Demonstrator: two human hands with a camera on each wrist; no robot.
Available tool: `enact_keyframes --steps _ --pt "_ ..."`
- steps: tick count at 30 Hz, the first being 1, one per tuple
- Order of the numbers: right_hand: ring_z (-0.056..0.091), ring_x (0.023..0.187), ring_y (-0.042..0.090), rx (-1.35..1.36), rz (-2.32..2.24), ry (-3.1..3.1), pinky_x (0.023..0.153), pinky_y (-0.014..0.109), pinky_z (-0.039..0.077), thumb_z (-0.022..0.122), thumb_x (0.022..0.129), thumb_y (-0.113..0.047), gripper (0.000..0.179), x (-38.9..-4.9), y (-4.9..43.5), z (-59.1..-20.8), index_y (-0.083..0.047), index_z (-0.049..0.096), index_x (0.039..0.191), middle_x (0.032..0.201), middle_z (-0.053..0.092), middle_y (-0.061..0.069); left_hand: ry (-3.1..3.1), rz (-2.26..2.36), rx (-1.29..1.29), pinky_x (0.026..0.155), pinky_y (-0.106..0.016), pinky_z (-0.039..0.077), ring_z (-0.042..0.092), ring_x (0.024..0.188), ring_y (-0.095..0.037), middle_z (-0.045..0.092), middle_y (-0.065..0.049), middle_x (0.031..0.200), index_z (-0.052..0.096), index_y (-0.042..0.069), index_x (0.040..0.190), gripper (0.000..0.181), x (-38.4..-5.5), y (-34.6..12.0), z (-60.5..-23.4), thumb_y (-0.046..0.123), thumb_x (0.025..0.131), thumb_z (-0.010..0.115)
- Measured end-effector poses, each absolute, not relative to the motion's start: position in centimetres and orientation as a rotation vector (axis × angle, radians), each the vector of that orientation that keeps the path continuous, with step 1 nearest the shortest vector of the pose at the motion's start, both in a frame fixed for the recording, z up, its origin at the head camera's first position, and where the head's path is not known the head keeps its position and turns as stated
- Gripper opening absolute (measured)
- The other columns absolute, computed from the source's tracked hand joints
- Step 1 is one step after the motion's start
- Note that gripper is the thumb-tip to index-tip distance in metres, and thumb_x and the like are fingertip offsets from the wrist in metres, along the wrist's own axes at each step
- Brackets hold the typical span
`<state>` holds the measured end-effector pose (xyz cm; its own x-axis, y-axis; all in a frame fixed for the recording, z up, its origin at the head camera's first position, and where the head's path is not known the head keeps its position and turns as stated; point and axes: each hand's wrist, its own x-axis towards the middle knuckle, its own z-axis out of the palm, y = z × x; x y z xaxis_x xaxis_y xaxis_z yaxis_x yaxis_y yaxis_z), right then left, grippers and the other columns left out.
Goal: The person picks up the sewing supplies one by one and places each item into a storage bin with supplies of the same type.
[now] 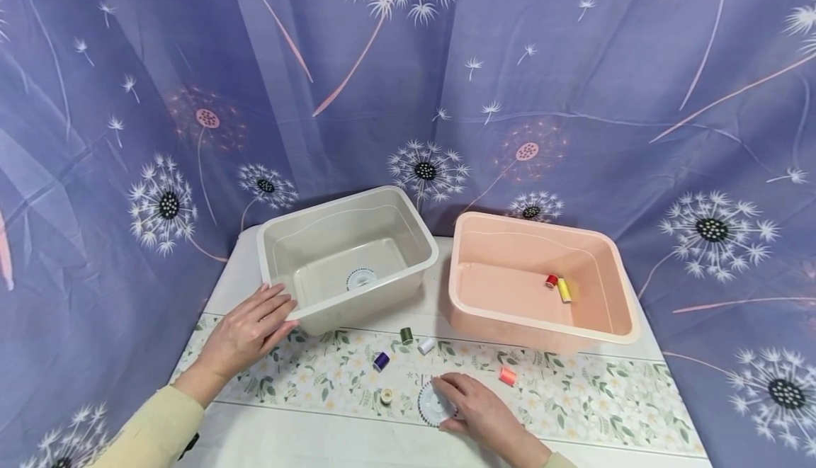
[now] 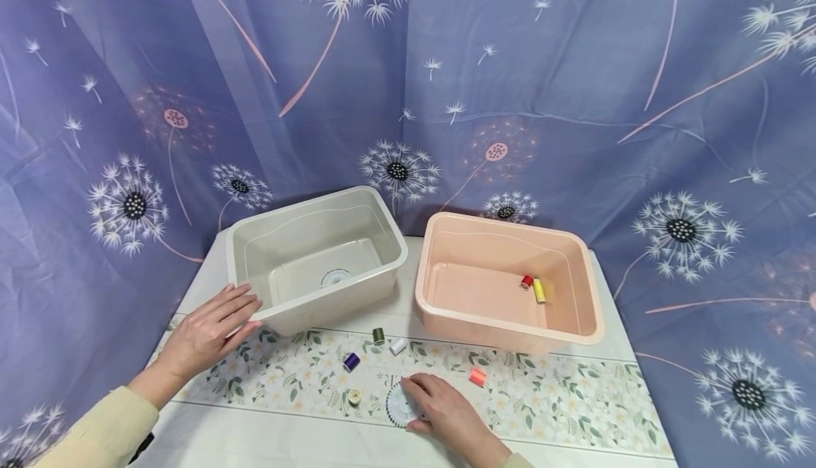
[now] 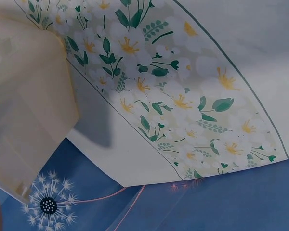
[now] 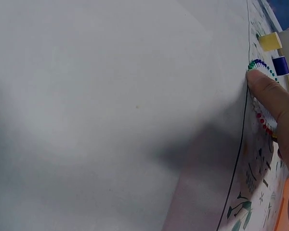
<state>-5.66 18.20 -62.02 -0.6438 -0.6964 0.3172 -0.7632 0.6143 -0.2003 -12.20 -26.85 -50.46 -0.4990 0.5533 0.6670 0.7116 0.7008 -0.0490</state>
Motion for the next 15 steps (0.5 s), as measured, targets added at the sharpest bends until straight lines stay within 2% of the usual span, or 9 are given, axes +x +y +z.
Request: enact_keyframes --steps 6,15 --pt "0.059 0.108 0.014 1.212 0.467 -2.619 0.091 0.032 0.052 0.080 0.068 -0.051 0.078 -5.66 18.18 -61.80 -0.012 0.058 0.132 0.124 0.060 0.001 -2.220 -0.307 -0.963 0.101 -0.052 0.044 0.062 0.110 -0.038 0.069 -0.017 0.108 0.070 0.002 0.113 0.043 -12.23 -26.78 -50.46 0.038 0.098 0.052" --pt "0.057 0.113 0.017 1.242 0.406 -2.681 0.096 0.035 0.049 0.078 0.073 -0.052 0.078 -5.69 18.18 -61.42 -0.013 0.054 0.137 0.129 0.059 0.002 -2.198 -0.320 -0.961 0.101 -0.052 0.045 0.062 0.109 -0.039 0.070 -0.017 0.107 0.070 0.001 0.112 0.042 -12.35 -26.81 -50.69 0.037 0.097 0.054"
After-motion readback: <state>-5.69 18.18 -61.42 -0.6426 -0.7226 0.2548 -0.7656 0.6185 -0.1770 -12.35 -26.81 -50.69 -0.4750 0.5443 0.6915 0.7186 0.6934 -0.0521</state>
